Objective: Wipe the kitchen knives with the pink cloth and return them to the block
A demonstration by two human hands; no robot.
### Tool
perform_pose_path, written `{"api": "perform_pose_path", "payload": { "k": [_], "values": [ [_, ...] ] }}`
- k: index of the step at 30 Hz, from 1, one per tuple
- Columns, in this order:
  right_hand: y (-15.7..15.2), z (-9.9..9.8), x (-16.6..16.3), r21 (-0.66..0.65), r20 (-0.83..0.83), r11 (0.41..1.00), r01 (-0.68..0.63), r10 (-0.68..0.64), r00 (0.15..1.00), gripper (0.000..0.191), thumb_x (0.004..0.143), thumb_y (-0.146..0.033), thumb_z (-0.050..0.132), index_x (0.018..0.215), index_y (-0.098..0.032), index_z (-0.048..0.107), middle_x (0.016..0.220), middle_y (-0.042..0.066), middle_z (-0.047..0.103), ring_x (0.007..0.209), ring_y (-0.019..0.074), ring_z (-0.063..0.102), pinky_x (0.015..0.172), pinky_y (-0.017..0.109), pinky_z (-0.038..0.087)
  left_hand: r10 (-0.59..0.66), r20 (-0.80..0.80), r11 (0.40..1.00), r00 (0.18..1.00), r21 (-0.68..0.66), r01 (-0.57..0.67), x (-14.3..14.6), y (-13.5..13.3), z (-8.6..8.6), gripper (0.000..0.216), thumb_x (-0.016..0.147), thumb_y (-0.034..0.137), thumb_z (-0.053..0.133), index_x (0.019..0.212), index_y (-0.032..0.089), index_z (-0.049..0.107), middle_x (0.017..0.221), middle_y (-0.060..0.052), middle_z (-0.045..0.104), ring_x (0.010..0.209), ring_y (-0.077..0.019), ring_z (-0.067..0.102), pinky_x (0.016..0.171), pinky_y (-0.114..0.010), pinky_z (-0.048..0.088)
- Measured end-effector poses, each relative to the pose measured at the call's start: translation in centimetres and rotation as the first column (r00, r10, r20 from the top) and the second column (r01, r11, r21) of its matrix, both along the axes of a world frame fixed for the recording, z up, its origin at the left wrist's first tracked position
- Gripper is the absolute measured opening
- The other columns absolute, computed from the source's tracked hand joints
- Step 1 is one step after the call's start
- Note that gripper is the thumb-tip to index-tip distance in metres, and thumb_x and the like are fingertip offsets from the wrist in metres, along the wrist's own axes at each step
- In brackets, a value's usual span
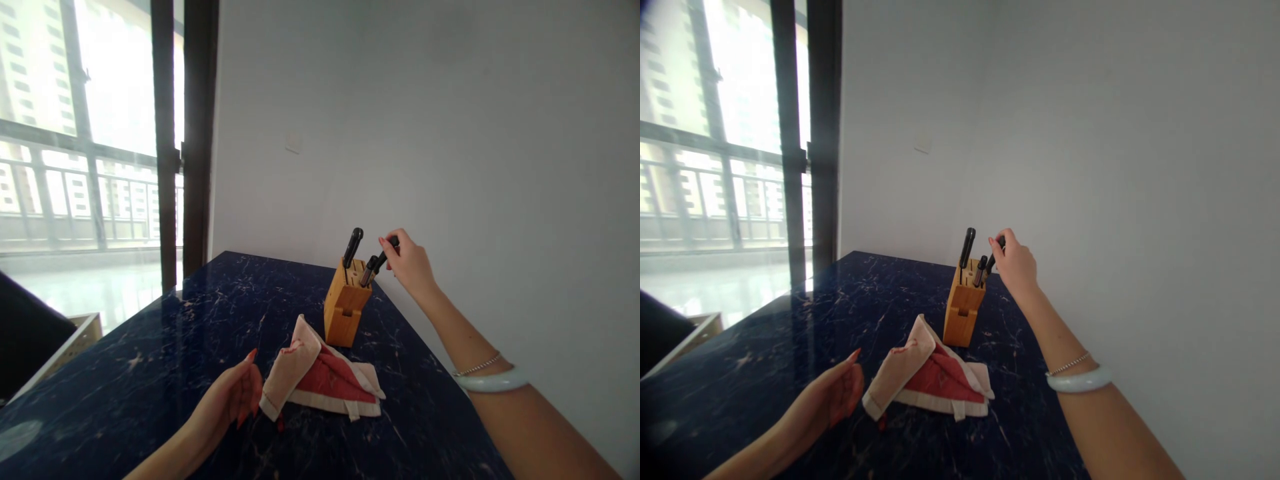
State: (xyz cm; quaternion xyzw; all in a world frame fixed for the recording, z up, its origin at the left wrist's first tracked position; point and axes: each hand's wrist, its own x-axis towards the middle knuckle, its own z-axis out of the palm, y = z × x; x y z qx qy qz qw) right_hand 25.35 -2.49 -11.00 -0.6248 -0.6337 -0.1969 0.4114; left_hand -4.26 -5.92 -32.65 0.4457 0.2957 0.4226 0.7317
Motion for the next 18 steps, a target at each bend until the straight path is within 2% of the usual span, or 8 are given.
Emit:
{"api": "perform_pose_path", "payload": {
  "k": [2, 4, 7, 9, 12, 15, 18],
  "values": [
    [0.4, -1.0, 0.2, -0.147, -0.001, 0.989, -0.027, 0.027, 1.0, 0.037, 0.086, -0.052, 0.031, 0.083, -0.022, 0.054, 0.044, -0.006, 0.048, 0.038, 0.0112, 0.046, 0.047, 0.022, 0.032, 0.003, 0.001, 1.0, 1.0, 0.008, -0.003, 0.0, 0.1, 0.1, 0.051, 0.082, 0.052, 0.041, 0.052, 0.014, 0.054, 0.044, -0.001, 0.052, 0.035, -0.0066, 0.038, 0.036, -0.018, 0.022],
    [0.3, -1.9, 0.5, -0.176, -0.039, 0.983, -0.054, 0.048, 0.998, 0.043, 0.086, -0.055, 0.026, 0.093, -0.023, 0.054, 0.043, -0.005, 0.048, 0.039, 0.0123, 0.047, 0.048, 0.023, 0.034, 0.004, -0.001, 1.0, 1.0, 0.018, -0.004, -0.1, 0.2, 0.0, 0.051, 0.083, 0.052, 0.039, 0.053, 0.013, 0.054, 0.045, -0.001, 0.052, 0.037, -0.0066, 0.039, 0.036, -0.017, 0.023],
    [-0.8, -3.4, 0.9, -0.006, -0.151, 0.997, -0.074, 0.072, 0.986, 0.048, 0.086, -0.055, 0.025, 0.116, -0.022, 0.045, 0.047, -0.006, 0.048, 0.044, 0.0138, 0.049, 0.051, 0.024, 0.036, -0.004, -0.016, 0.999, 1.0, 0.041, 0.005, 0.0, 0.4, -0.3, 0.052, 0.084, 0.053, 0.036, 0.055, 0.013, 0.054, 0.045, -0.001, 0.052, 0.037, -0.0064, 0.039, 0.037, -0.017, 0.023],
    [-1.9, -4.9, 0.9, 0.076, -0.249, 0.992, -0.096, 0.112, 0.962, 0.048, 0.086, -0.054, 0.027, 0.118, -0.021, 0.043, 0.049, -0.006, 0.047, 0.043, 0.0126, 0.046, 0.049, 0.024, 0.035, 0.003, -0.037, 0.997, 0.999, 0.071, 0.0, 0.0, 0.5, -0.4, 0.052, 0.085, 0.053, 0.034, 0.06, 0.013, 0.056, 0.046, 0.0, 0.052, 0.038, -0.0064, 0.039, 0.037, -0.017, 0.023],
    [-3.5, -8.3, 0.5, 0.082, -0.391, 0.984, -0.159, 0.179, 0.903, 0.044, 0.086, -0.051, 0.03, 0.117, -0.021, 0.042, 0.052, -0.007, 0.044, 0.043, 0.0112, 0.043, 0.046, 0.022, 0.034, 0.064, -0.128, 0.979, 0.99, 0.201, -0.038, 0.1, 0.5, -0.3, 0.043, 0.081, 0.052, 0.042, 0.072, 0.014, 0.06, 0.052, 0.0, 0.055, 0.042, -0.0073, 0.041, 0.041, -0.018, 0.027],
    [-4.2, -12.6, 0.4, -0.114, -0.406, 0.97, -0.217, 0.154, 0.901, 0.035, 0.083, -0.047, 0.039, 0.101, -0.021, 0.054, 0.052, -0.005, 0.045, 0.046, 0.0122, 0.045, 0.047, 0.023, 0.035, 0.162, -0.267, 0.922, 0.95, 0.384, -0.049, 0.1, 0.2, 0.1, 0.031, 0.077, 0.046, 0.054, 0.08, 0.015, 0.06, 0.064, 0.0, 0.058, 0.057, -0.0113, 0.05, 0.053, -0.02, 0.036],
    [-4.3, -16.4, 0.9, -0.318, -0.373, 0.914, -0.253, 0.125, 0.919, 0.026, 0.079, -0.038, 0.044, 0.086, -0.019, 0.06, 0.061, 0.0, 0.055, 0.058, 0.0151, 0.053, 0.056, 0.025, 0.04, 0.234, -0.372, 0.872, 0.898, 0.489, -0.025, 0.2, 0.2, 0.2, 0.027, 0.078, 0.042, 0.051, 0.087, 0.018, 0.058, 0.078, -0.002, 0.059, 0.071, -0.0156, 0.052, 0.062, -0.024, 0.039]
  ]
}}
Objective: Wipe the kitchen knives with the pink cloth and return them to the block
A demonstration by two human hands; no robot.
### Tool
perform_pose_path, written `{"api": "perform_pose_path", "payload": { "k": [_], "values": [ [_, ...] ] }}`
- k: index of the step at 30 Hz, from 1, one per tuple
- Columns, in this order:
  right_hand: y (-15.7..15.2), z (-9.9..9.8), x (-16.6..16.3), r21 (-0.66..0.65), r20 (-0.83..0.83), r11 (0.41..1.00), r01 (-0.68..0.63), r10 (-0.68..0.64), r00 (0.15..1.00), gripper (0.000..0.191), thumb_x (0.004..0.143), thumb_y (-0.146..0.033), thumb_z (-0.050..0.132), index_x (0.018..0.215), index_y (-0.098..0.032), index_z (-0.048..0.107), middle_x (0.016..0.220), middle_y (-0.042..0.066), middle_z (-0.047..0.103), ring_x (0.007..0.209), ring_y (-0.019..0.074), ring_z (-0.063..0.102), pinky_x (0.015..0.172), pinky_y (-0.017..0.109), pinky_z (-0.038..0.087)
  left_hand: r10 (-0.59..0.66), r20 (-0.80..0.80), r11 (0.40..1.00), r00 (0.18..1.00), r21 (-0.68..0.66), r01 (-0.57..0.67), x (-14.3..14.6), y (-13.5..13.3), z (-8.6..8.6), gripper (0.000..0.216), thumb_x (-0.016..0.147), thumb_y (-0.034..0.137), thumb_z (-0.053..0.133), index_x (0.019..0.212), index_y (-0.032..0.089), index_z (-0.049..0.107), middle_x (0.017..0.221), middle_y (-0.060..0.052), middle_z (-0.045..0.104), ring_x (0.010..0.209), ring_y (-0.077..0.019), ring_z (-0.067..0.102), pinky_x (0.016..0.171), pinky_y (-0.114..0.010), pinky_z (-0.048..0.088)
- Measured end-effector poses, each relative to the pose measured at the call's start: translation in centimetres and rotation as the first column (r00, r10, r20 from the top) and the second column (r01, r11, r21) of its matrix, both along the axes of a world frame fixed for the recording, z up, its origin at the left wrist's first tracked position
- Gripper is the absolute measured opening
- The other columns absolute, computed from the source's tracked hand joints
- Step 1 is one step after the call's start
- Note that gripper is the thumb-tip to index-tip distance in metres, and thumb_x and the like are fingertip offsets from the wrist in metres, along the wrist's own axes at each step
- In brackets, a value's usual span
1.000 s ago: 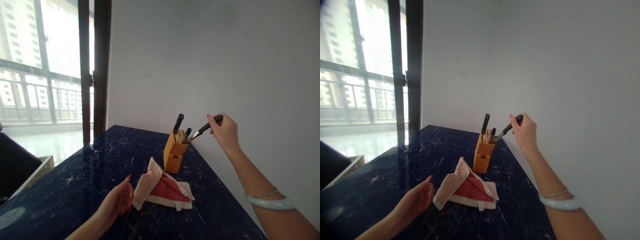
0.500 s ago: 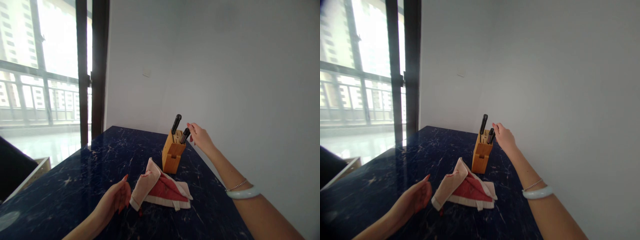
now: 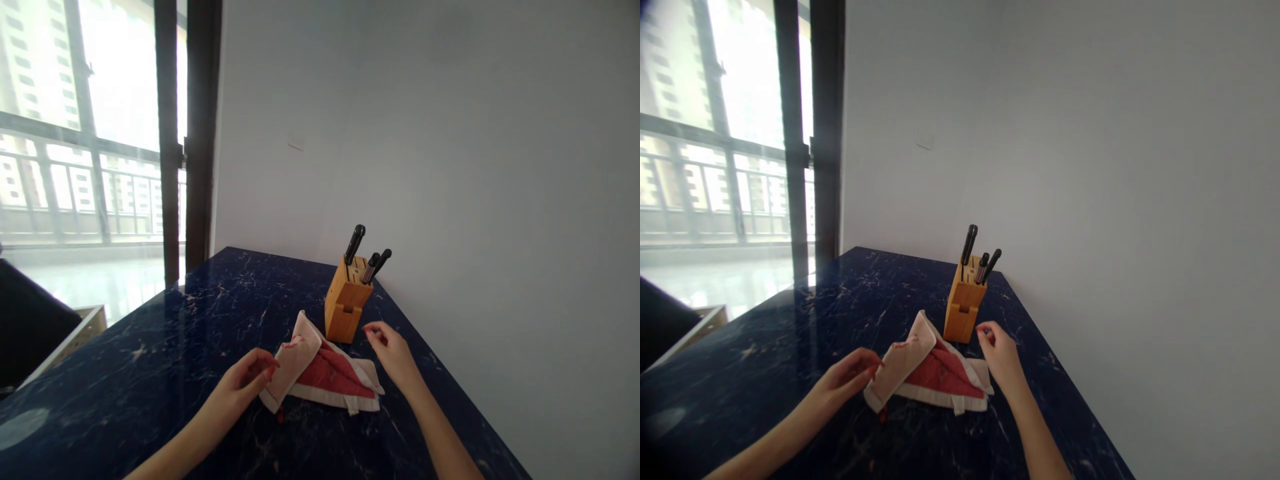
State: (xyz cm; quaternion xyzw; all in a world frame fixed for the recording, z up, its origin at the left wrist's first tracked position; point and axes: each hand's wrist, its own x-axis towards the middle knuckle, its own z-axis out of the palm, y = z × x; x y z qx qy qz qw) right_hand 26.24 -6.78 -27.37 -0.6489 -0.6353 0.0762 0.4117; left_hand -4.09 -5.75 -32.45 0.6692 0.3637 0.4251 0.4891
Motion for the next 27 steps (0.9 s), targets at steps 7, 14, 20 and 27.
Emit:
{"api": "perform_pose_path", "payload": {
  "k": [7, 14, 20, 27],
  "values": [
    [-0.7, -2.5, 1.6, -0.148, 0.244, 0.989, -0.025, 0.061, 0.968, 0.02, 0.075, -0.033, 0.049, 0.077, -0.019, 0.064, 0.073, 0.004, 0.058, 0.071, 0.0178, 0.053, 0.064, 0.028, 0.039, 0.229, -0.349, 0.958, 0.909, 0.248, -0.145, -0.2, 1.2, -0.8, 0.018, 0.075, 0.025, 0.049, 0.09, 0.018, 0.056, 0.085, -0.004, 0.054, 0.08, -0.0194, 0.05, 0.071, -0.031, 0.04],
    [-1.4, -2.0, 1.1, -0.22, 0.367, 0.974, -0.05, 0.13, 0.921, 0.016, 0.076, -0.026, 0.046, 0.076, -0.019, 0.06, 0.074, 0.004, 0.057, 0.075, 0.0187, 0.052, 0.068, 0.029, 0.038, 0.363, -0.496, 0.857, 0.789, 0.51, -0.074, 0.8, -0.1, 1.3, 0.019, 0.074, 0.012, 0.042, 0.089, 0.02, 0.051, 0.087, -0.003, 0.052, 0.083, -0.0184, 0.046, 0.077, -0.032, 0.038],
    [-1.4, -2.5, 1.1, -0.28, 0.386, 0.96, -0.031, 0.142, 0.911, 0.022, 0.071, -0.033, 0.056, 0.086, -0.019, 0.063, 0.088, 0.006, 0.059, 0.088, 0.0223, 0.051, 0.077, 0.03, 0.036, 0.418, -0.679, 0.809, 0.603, 0.581, 0.093, 2.6, 0.2, 2.6, 0.026, 0.08, 0.028, 0.045, 0.104, 0.022, 0.053, 0.097, -0.007, 0.054, 0.09, -0.0236, 0.046, 0.079, -0.037, 0.036],
    [-1.9, -2.1, 0.9, -0.383, 0.311, 0.918, -0.106, 0.237, 0.921, 0.032, 0.068, -0.036, 0.058, 0.096, -0.02, 0.059, 0.091, 0.005, 0.058, 0.086, 0.0203, 0.051, 0.074, 0.028, 0.037, 0.429, -0.783, 0.815, 0.45, 0.55, 0.18, 3.7, 1.2, 1.6, 0.026, 0.075, 0.018, 0.045, 0.099, 0.02, 0.055, 0.091, -0.008, 0.059, 0.088, -0.0254, 0.052, 0.075, -0.037, 0.035]
  ]
}}
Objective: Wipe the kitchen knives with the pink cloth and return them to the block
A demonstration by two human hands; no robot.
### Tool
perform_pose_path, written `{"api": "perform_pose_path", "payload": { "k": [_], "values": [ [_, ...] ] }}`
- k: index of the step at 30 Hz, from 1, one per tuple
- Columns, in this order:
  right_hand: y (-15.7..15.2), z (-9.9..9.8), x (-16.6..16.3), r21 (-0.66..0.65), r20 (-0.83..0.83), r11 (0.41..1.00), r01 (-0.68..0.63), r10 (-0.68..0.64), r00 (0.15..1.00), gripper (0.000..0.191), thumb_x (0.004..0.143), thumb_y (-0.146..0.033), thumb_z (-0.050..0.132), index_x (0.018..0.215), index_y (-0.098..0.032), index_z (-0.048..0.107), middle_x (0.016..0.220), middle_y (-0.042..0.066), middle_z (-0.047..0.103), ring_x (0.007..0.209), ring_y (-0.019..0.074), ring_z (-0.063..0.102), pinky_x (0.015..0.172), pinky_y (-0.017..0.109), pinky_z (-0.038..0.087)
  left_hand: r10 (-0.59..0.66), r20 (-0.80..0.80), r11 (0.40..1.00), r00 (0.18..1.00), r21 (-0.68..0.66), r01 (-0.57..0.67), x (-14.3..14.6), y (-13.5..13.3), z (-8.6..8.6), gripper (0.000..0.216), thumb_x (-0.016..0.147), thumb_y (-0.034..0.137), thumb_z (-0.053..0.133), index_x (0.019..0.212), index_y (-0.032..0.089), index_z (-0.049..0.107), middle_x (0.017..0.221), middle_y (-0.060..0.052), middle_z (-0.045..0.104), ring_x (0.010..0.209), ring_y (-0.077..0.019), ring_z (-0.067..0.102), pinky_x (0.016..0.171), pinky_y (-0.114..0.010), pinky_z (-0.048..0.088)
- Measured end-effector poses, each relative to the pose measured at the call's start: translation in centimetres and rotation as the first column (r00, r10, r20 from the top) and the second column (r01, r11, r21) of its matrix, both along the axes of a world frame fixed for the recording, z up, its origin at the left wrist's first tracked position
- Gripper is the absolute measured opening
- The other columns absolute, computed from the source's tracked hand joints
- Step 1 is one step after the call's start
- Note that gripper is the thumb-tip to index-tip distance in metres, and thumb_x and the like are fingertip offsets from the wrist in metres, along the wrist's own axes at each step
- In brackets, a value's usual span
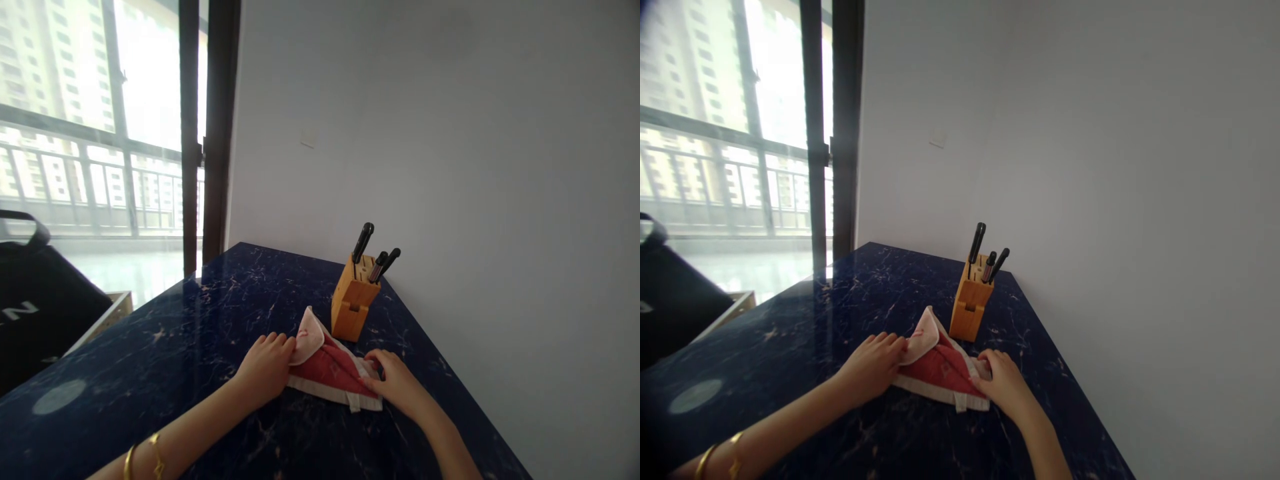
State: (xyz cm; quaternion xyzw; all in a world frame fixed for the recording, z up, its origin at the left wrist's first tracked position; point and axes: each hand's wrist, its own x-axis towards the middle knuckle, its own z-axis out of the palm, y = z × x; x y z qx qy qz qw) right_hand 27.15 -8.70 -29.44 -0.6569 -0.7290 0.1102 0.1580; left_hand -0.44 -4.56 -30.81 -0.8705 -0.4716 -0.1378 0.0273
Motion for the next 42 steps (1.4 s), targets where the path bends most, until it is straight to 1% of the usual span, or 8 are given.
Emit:
{"api": "perform_pose_path", "payload": {
  "k": [2, 7, 12, 19, 24, 28, 33, 42],
  "values": [
    [-0.2, 0.1, 0.0, -0.019, 0.004, 1.0, -0.007, 0.007, 1.0, 0.037, 0.065, -0.033, 0.061, 0.099, -0.02, 0.057, 0.093, 0.004, 0.058, 0.088, 0.0207, 0.05, 0.075, 0.029, 0.037, 0.034, 0.023, 0.999, 0.999, -0.019, -0.034, -0.5, 0.4, 0.2, 0.023, 0.075, 0.014, 0.04, 0.09, 0.02, 0.056, 0.086, -0.007, 0.061, 0.085, -0.0233, 0.054, 0.074, -0.035, 0.036],
    [-0.5, 0.1, 0.2, -0.002, -0.018, 1.0, 0.01, -0.01, 1.0, 0.047, 0.062, -0.027, 0.064, 0.106, -0.02, 0.051, 0.093, 0.004, 0.056, 0.091, 0.0209, 0.048, 0.081, 0.031, 0.035, 0.141, 0.162, 0.971, 0.977, -0.213, -0.105, -3.0, 1.9, 0.8, 0.02, 0.068, 0.013, 0.042, 0.083, 0.022, 0.05, 0.075, -0.002, 0.062, 0.073, -0.019, 0.059, 0.061, -0.027, 0.036],
    [-0.5, 0.0, -0.1, 0.027, -0.014, 1.0, 0.012, -0.011, 1.0, 0.042, 0.063, -0.025, 0.062, 0.104, -0.02, 0.051, 0.094, 0.004, 0.055, 0.091, 0.0208, 0.048, 0.08, 0.031, 0.036, 0.294, 0.211, 0.902, 0.932, -0.382, -0.198, -5.7, 3.5, -0.4, 0.013, 0.066, 0.018, 0.045, 0.078, 0.022, 0.048, 0.065, 0.001, 0.06, 0.063, -0.0165, 0.058, 0.053, -0.023, 0.033],
    [-0.5, 0.3, -1.5, 0.092, 0.001, 0.994, -0.067, 0.067, 0.998, 0.023, 0.065, -0.019, 0.059, 0.087, -0.021, 0.054, 0.089, 0.002, 0.055, 0.088, 0.0194, 0.047, 0.078, 0.029, 0.034, 0.268, 0.254, 0.912, 0.929, -0.378, -0.16, -7.6, 3.6, -1.0, 0.019, 0.065, 0.017, 0.043, 0.083, 0.02, 0.05, 0.065, 0.001, 0.059, 0.062, -0.0153, 0.057, 0.054, -0.022, 0.035],
    [-1.2, 0.8, -2.1, 0.081, 0.053, 0.992, -0.102, 0.098, 0.994, 0.012, 0.067, -0.018, 0.057, 0.076, -0.021, 0.051, 0.086, 0.002, 0.052, 0.086, 0.0186, 0.046, 0.076, 0.028, 0.034, 0.192, 0.256, 0.969, 0.947, -0.204, -0.141, -8.2, 3.5, 0.1, 0.023, 0.068, 0.027, 0.048, 0.089, 0.019, 0.054, 0.079, -0.003, 0.058, 0.075, -0.0189, 0.055, 0.069, -0.028, 0.039],
    [-2.0, 0.9, -1.8, 0.011, 0.149, 0.993, -0.117, 0.115, 0.982, 0.017, 0.063, -0.013, 0.056, 0.078, -0.021, 0.05, 0.09, 0.002, 0.05, 0.09, 0.0198, 0.045, 0.076, 0.029, 0.034, 0.189, 0.251, 0.969, 0.949, -0.207, -0.138, -8.7, 4.3, 0.5, 0.019, 0.069, 0.027, 0.047, 0.081, 0.02, 0.059, 0.079, -0.003, 0.058, 0.074, -0.0178, 0.055, 0.069, -0.027, 0.039],
    [-2.2, 0.9, -1.6, -0.037, 0.167, 0.991, -0.13, 0.134, 0.977, 0.023, 0.062, -0.02, 0.06, 0.082, -0.022, 0.05, 0.092, 0.002, 0.05, 0.091, 0.0208, 0.044, 0.078, 0.03, 0.035, 0.184, 0.249, 0.969, 0.951, -0.206, -0.133, -8.0, 5.3, 1.0, 0.02, 0.072, 0.023, 0.043, 0.078, 0.019, 0.061, 0.075, -0.003, 0.061, 0.071, -0.016, 0.056, 0.064, -0.024, 0.038],
    [-1.7, -0.1, -2.3, 0.052, 0.274, 0.995, -0.089, 0.071, 0.959, 0.033, 0.063, -0.011, 0.051, 0.095, -0.019, 0.049, 0.098, 0.007, 0.052, 0.095, 0.0231, 0.045, 0.08, 0.033, 0.034, 0.266, 0.139, 0.928, 0.954, -0.304, -0.214, -8.9, 5.1, 1.4, 0.023, 0.074, 0.036, 0.044, 0.074, 0.02, 0.061, 0.072, -0.003, 0.065, 0.07, -0.0184, 0.059, 0.058, -0.024, 0.036]
  ]
}}
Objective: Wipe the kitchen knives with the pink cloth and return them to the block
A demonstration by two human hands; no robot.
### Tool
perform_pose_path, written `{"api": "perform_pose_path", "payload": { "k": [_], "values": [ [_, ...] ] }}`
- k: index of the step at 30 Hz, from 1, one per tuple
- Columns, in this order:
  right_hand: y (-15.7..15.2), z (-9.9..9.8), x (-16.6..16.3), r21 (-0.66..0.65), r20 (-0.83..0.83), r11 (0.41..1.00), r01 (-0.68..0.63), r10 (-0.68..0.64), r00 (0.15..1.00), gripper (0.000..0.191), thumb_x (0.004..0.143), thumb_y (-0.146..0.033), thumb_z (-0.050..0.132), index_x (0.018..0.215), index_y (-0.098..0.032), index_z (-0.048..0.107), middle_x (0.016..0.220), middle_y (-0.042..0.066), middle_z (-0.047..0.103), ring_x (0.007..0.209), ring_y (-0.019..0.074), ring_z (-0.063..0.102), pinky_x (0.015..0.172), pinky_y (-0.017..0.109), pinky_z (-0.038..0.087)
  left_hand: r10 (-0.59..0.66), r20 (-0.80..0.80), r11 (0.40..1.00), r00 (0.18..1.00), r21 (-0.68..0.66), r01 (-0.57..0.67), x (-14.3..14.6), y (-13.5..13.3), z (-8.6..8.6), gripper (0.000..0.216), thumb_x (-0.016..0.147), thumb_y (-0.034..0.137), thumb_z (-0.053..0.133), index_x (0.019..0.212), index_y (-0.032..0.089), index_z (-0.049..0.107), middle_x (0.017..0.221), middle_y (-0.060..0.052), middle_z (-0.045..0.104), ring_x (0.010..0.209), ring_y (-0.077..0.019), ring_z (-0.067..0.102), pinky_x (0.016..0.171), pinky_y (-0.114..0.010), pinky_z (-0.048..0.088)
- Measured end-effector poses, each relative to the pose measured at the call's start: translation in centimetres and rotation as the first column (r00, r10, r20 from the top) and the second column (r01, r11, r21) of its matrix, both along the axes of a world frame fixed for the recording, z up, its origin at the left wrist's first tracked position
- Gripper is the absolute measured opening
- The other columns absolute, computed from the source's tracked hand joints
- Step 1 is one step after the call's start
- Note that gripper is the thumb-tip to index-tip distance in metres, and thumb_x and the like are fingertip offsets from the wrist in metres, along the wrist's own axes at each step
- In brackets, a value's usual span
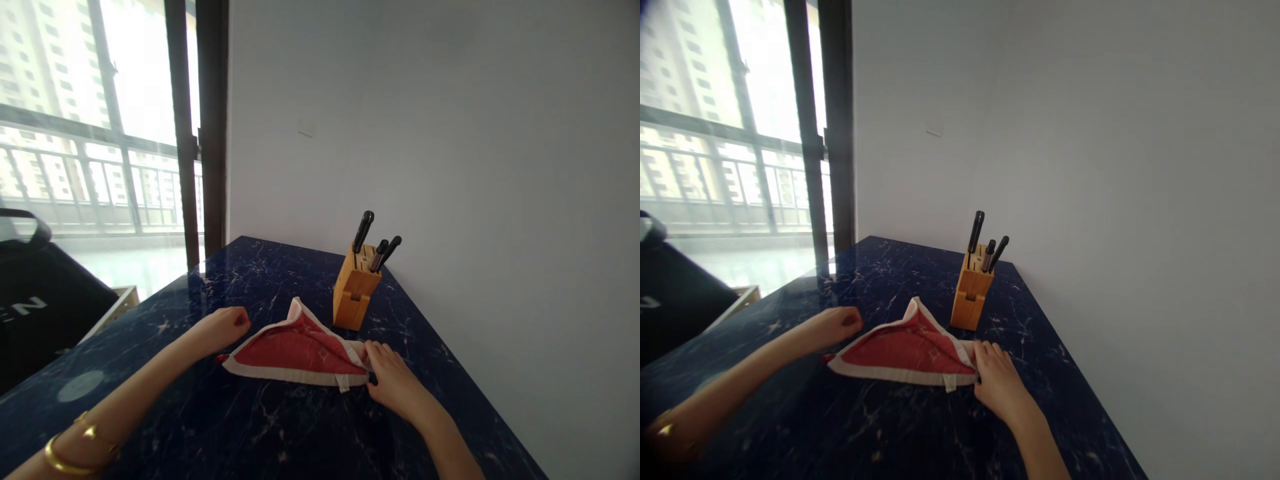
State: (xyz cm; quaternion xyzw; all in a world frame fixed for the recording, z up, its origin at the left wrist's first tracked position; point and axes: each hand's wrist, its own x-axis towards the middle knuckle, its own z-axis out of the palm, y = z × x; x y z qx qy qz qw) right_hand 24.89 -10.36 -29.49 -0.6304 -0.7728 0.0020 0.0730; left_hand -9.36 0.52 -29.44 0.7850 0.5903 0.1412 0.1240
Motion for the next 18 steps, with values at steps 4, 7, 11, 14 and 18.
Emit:
{"api": "perform_pose_path", "payload": {
  "k": [4, 7, 11, 14, 18],
  "values": [
    [0.0, 0.1, 0.1, 0.0, -0.012, 1.0, 0.004, -0.004, 1.0, 0.033, 0.062, -0.012, 0.053, 0.094, -0.019, 0.049, 0.099, 0.007, 0.053, 0.095, 0.0237, 0.046, 0.079, 0.033, 0.034, 0.007, 0.019, 1.0, 1.0, 0.008, -0.007, -0.5, -0.2, 0.1, 0.024, 0.076, 0.035, 0.042, 0.075, 0.02, 0.061, 0.071, -0.003, 0.065, 0.069, -0.0183, 0.059, 0.057, -0.024, 0.036],
    [0.1, 0.3, 0.3, -0.02, -0.075, 1.0, -0.017, 0.016, 0.997, 0.02, 0.066, -0.017, 0.055, 0.085, -0.021, 0.05, 0.092, 0.005, 0.054, 0.09, 0.0212, 0.047, 0.077, 0.03, 0.035, -0.015, 0.033, 1.0, 0.999, 0.017, 0.015, 0.3, -0.4, 0.1, 0.026, 0.077, 0.036, 0.041, 0.075, 0.021, 0.062, 0.072, -0.003, 0.065, 0.07, -0.0184, 0.059, 0.058, -0.024, 0.036],
    [0.5, 0.2, 0.1, 0.01, -0.151, 0.999, -0.032, 0.033, 0.988, 0.013, 0.072, -0.021, 0.053, 0.084, -0.021, 0.053, 0.089, 0.003, 0.054, 0.086, 0.0186, 0.048, 0.076, 0.028, 0.035, -0.063, 0.016, 0.988, 0.998, 0.142, 0.06, 2.1, -0.4, 0.0, 0.027, 0.078, 0.038, 0.043, 0.074, 0.02, 0.063, 0.079, -0.004, 0.065, 0.079, -0.0197, 0.057, 0.074, -0.029, 0.036],
    [1.0, -0.1, -0.4, 0.049, -0.16, 0.998, -0.031, 0.039, 0.986, 0.009, 0.074, -0.022, 0.051, 0.083, -0.021, 0.054, 0.088, 0.003, 0.054, 0.086, 0.0187, 0.048, 0.074, 0.028, 0.035, -0.072, 0.028, 0.968, 0.997, 0.243, 0.063, 3.9, -0.1, 0.1, 0.031, 0.08, 0.042, 0.042, 0.079, 0.02, 0.064, 0.084, -0.005, 0.064, 0.082, -0.0205, 0.056, 0.082, -0.032, 0.033],
    [1.4, -0.5, -1.3, 0.08, -0.141, 0.994, -0.074, 0.085, 0.986, 0.011, 0.073, -0.013, 0.048, 0.079, -0.021, 0.053, 0.086, 0.002, 0.054, 0.085, 0.0179, 0.048, 0.072, 0.027, 0.034, -0.034, 0.061, 0.986, 0.998, 0.167, 0.024, 6.9, 0.8, 0.3, 0.042, 0.079, 0.051, 0.04, 0.078, 0.018, 0.066, 0.086, -0.009, 0.064, 0.086, -0.0231, 0.056, 0.084, -0.034, 0.034]
  ]
}}
